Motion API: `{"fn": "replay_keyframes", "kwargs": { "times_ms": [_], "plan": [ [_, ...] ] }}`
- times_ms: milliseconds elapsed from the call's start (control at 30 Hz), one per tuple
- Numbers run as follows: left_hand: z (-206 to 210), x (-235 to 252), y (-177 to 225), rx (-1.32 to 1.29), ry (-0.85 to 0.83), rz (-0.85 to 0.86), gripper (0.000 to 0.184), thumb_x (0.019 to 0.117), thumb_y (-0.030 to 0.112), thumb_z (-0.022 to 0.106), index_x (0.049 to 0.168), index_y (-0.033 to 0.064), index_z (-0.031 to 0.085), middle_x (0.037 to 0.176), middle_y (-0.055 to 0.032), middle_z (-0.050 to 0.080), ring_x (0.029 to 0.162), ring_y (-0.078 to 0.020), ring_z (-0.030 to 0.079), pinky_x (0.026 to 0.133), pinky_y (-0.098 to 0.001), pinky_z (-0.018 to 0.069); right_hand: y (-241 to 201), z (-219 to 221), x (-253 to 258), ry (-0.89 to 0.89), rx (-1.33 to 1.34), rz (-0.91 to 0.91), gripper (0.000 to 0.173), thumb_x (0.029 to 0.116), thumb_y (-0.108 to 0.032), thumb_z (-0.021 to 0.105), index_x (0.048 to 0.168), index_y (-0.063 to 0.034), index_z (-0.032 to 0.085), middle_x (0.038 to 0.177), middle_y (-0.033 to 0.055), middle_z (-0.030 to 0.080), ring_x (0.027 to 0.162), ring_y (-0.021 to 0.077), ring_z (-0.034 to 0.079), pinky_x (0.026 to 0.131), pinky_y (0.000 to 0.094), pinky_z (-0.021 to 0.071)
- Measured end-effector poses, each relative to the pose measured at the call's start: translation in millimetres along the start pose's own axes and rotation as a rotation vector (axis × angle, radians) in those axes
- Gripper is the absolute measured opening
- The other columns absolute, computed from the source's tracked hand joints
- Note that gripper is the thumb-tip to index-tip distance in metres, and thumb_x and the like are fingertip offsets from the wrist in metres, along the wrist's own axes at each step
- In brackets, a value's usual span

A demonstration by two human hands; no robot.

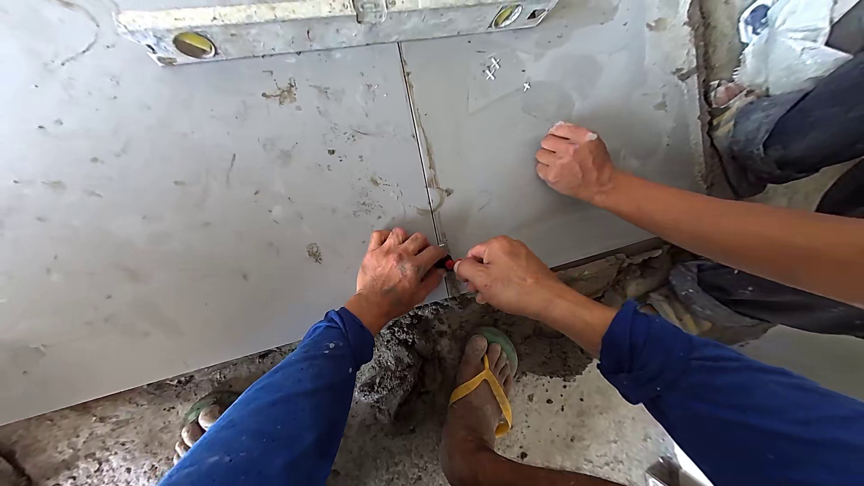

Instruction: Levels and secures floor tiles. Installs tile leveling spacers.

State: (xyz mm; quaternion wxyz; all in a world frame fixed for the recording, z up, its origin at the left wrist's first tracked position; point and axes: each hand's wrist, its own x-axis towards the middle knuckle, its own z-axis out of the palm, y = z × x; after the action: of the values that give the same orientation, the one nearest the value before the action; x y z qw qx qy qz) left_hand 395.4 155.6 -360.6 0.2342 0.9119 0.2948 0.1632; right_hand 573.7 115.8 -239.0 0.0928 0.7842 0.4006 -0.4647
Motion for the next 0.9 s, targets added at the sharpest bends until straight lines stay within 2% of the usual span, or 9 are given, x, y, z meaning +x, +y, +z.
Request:
{"fn": "replay_keyframes", "kwargs": {
  "times_ms": [167, 267, 367, 433, 467, 533, 633, 800, 900],
  "plan": [
    [-0.7, 0.5, 0.3, -0.019, 0.009, -0.012, 0.027, 0.0962, 0.047, 0.061, 0.112, 0.0298, 0.074, 0.102, 0.0041, 0.070, 0.096, -0.0191, 0.063, 0.090, -0.0431, 0.0440, -7.3, 5.5, -12.4, 0.156, -0.209, -0.110, 0.037, 0.1006, -0.031, 0.052, 0.066, -0.0179, 0.053, 0.057, -0.0008, 0.050, 0.056, 0.0178, 0.054, 0.051, 0.0411, 0.0409],
    [-1.5, -0.5, 0.0, -0.045, 0.013, -0.010, 0.026, 0.0962, 0.047, 0.061, 0.112, 0.0302, 0.074, 0.101, 0.0040, 0.070, 0.096, -0.0193, 0.062, 0.090, -0.0428, 0.0437, -15.5, -1.3, -15.0, 0.111, -0.325, -0.120, 0.037, 0.1006, -0.033, 0.052, 0.067, -0.0193, 0.053, 0.058, -0.0011, 0.050, 0.057, 0.0175, 0.055, 0.051, 0.0406, 0.0412],
    [-2.0, -1.1, 0.1, -0.085, 0.041, -0.012, 0.031, 0.0917, 0.050, 0.065, 0.114, 0.0300, 0.074, 0.104, 0.0033, 0.072, 0.097, -0.0188, 0.064, 0.092, -0.0441, 0.0460, -11.1, -7.3, -11.8, 0.087, -0.162, -0.084, 0.039, 0.1017, -0.032, 0.054, 0.065, -0.0169, 0.055, 0.057, 0.0008, 0.051, 0.055, 0.0190, 0.054, 0.050, 0.0432, 0.0418],
    [-3.3, -1.8, 0.7, -0.106, 0.057, -0.022, 0.040, 0.0829, 0.049, 0.068, 0.117, 0.0288, 0.074, 0.106, 0.0024, 0.072, 0.098, -0.0180, 0.066, 0.092, -0.0445, 0.0469, -2.1, -11.2, -9.4, 0.069, -0.007, -0.045, 0.035, 0.1024, -0.030, 0.054, 0.073, -0.0145, 0.065, 0.063, 0.0018, 0.062, 0.058, 0.0184, 0.063, 0.054, 0.0441, 0.0529],
    [-4.0, -1.9, 0.7, -0.111, 0.063, -0.019, 0.043, 0.0796, 0.047, 0.068, 0.118, 0.0276, 0.074, 0.106, 0.0013, 0.073, 0.098, -0.0183, 0.066, 0.091, -0.0449, 0.0475, 1.0, -13.2, -9.8, 0.057, 0.079, -0.012, 0.033, 0.1037, -0.028, 0.053, 0.078, -0.0122, 0.068, 0.068, 0.0030, 0.067, 0.060, 0.0184, 0.067, 0.056, 0.0424, 0.0569],
    [-4.6, -1.8, 0.4, -0.130, 0.073, -0.020, 0.044, 0.0771, 0.040, 0.068, 0.118, 0.0251, 0.074, 0.106, -0.0007, 0.073, 0.098, -0.0191, 0.067, 0.090, -0.0452, 0.0483, 5.7, -15.2, -12.6, 0.039, 0.264, 0.062, 0.031, 0.1074, -0.022, 0.051, 0.088, -0.0074, 0.070, 0.073, 0.0049, 0.068, 0.059, 0.0166, 0.065, 0.052, 0.0335, 0.0555],
    [-4.8, -2.0, 0.3, -0.148, 0.065, -0.027, 0.040, 0.0795, 0.035, 0.066, 0.117, 0.0241, 0.074, 0.105, 0.0001, 0.073, 0.098, -0.0181, 0.067, 0.093, -0.0438, 0.0479, 20.1, -15.7, -10.2, -0.003, 0.470, 0.140, 0.034, 0.1102, -0.021, 0.046, 0.090, -0.0043, 0.068, 0.071, 0.0057, 0.066, 0.053, 0.0142, 0.060, 0.045, 0.0263, 0.0484],
    [-5.3, -2.4, -1.6, -0.229, 0.106, -0.006, 0.026, 0.0899, 0.041, 0.066, 0.107, 0.0261, 0.078, 0.098, 0.0046, 0.075, 0.094, -0.0140, 0.066, 0.093, -0.0413, 0.0452, 35.0, -17.3, -10.7, -0.110, 0.626, 0.106, 0.038, 0.1107, -0.020, 0.040, 0.088, -0.0038, 0.065, 0.071, 0.0076, 0.065, 0.053, 0.0135, 0.059, 0.045, 0.0234, 0.0475],
    [-12.2, -2.4, 3.2, -0.406, 0.091, 0.017, 0.026, 0.0921, 0.037, 0.068, 0.110, 0.0206, 0.079, 0.096, 0.0028, 0.075, 0.095, -0.0154, 0.066, 0.095, -0.0432, 0.0458, 40.7, -19.5, -13.4, -0.169, 0.664, 0.039, 0.038, 0.1101, -0.019, 0.037, 0.087, -0.0047, 0.064, 0.071, 0.0078, 0.064, 0.054, 0.0128, 0.060, 0.045, 0.0221, 0.0473]
  ]
}}
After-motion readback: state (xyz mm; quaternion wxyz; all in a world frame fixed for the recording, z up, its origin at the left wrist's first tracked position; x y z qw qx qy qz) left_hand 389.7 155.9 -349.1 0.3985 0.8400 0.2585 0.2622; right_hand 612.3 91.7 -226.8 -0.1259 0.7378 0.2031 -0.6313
